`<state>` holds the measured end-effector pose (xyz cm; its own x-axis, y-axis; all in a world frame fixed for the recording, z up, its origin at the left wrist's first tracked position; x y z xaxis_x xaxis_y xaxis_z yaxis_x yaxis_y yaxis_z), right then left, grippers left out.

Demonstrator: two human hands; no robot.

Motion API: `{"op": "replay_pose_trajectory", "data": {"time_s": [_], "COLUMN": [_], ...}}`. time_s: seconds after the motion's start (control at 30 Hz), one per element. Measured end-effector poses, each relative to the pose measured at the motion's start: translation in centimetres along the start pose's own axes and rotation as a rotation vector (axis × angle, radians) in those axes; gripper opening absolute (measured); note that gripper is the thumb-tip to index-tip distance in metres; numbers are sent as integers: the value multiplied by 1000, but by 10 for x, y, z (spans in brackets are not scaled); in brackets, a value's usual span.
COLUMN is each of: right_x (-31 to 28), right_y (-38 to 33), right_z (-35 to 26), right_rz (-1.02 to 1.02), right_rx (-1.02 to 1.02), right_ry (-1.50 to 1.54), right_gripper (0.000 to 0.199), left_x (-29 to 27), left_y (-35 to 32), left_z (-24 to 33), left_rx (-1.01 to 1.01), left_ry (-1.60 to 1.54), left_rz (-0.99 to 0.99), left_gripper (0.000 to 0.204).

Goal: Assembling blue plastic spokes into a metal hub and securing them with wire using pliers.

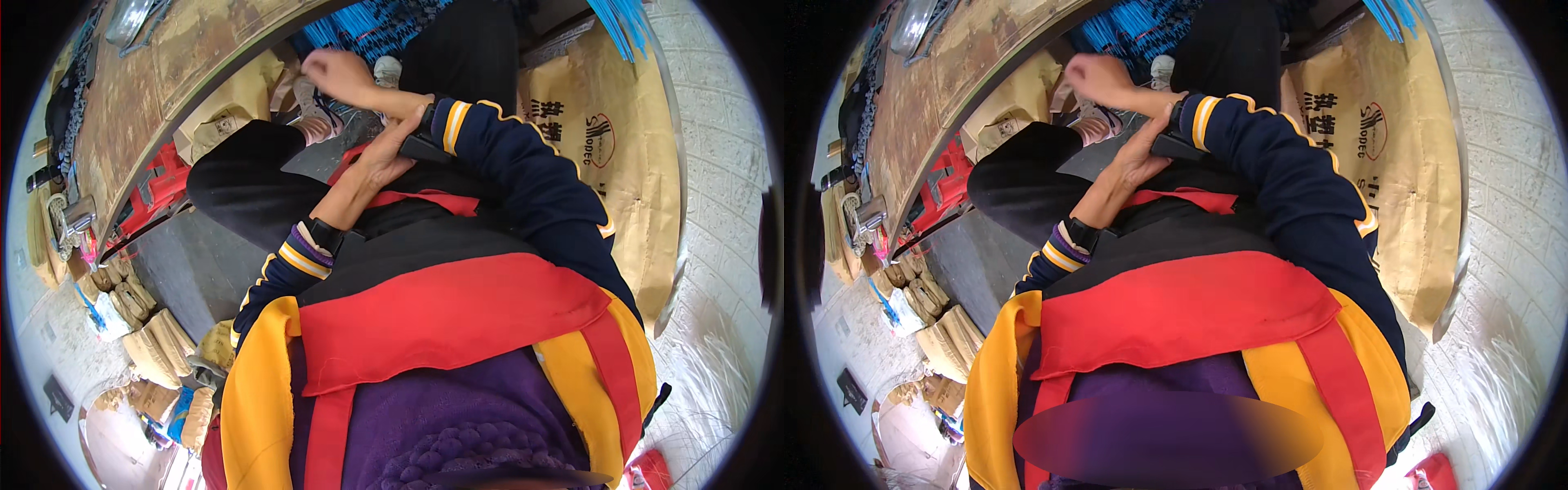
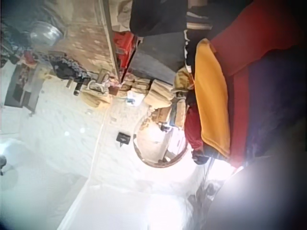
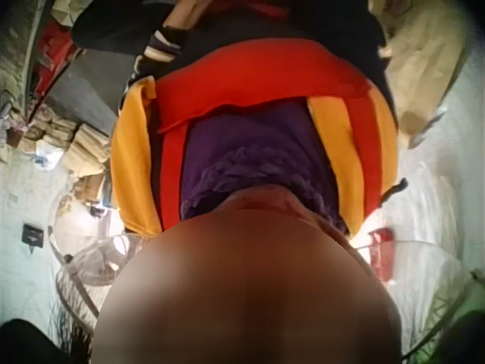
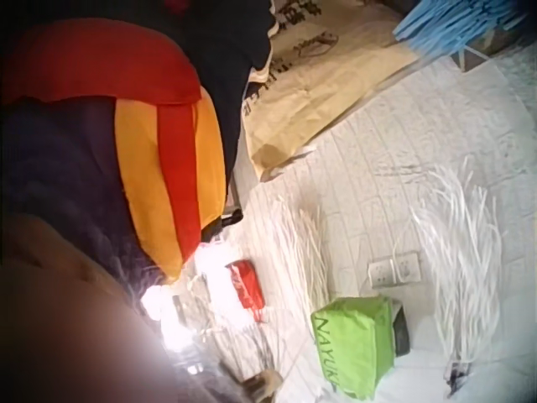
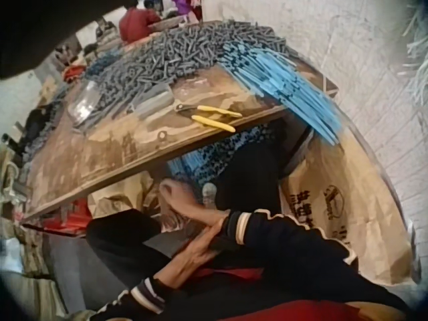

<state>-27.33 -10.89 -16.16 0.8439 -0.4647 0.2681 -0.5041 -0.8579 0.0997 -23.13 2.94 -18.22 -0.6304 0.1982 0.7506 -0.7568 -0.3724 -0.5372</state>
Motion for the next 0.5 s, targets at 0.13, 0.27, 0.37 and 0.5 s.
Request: {"op": "replay_pose_trajectory", "data": {"time_s": [0.13,0.27,0.37,0.5], "right_x": [-13,-27,-15,9], "right_y": [20,14,11,-11], "right_z": [50,106,120,55], "right_rz": [49,113,157,-464], "right_rx": [286,600,730,-539], "right_ry": [286,558,685,-731], "right_gripper": [13,13,13,14], "left_x": [-2,-13,-18,-11], "left_y": [4,6,13,16], "left_z": [-3,-7,-8,-9], "left_rx": [22,-51,-95,-106], "left_ry": [-47,-93,-149,-268], "left_rz": [-65,-40,7,61], "left_gripper": [49,44,43,45]}}
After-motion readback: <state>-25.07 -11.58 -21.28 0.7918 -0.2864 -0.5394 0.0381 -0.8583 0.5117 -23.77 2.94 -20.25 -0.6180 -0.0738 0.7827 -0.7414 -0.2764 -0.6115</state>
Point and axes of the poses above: each hand's wrist, its own y-axis towards the middle knuckle, its own x-axis out of the palm, z = x × y, the point moved 5 cm from there along y, towards the middle knuckle, and after that the axes turned 1 degree about x, right-handed, at the moved point
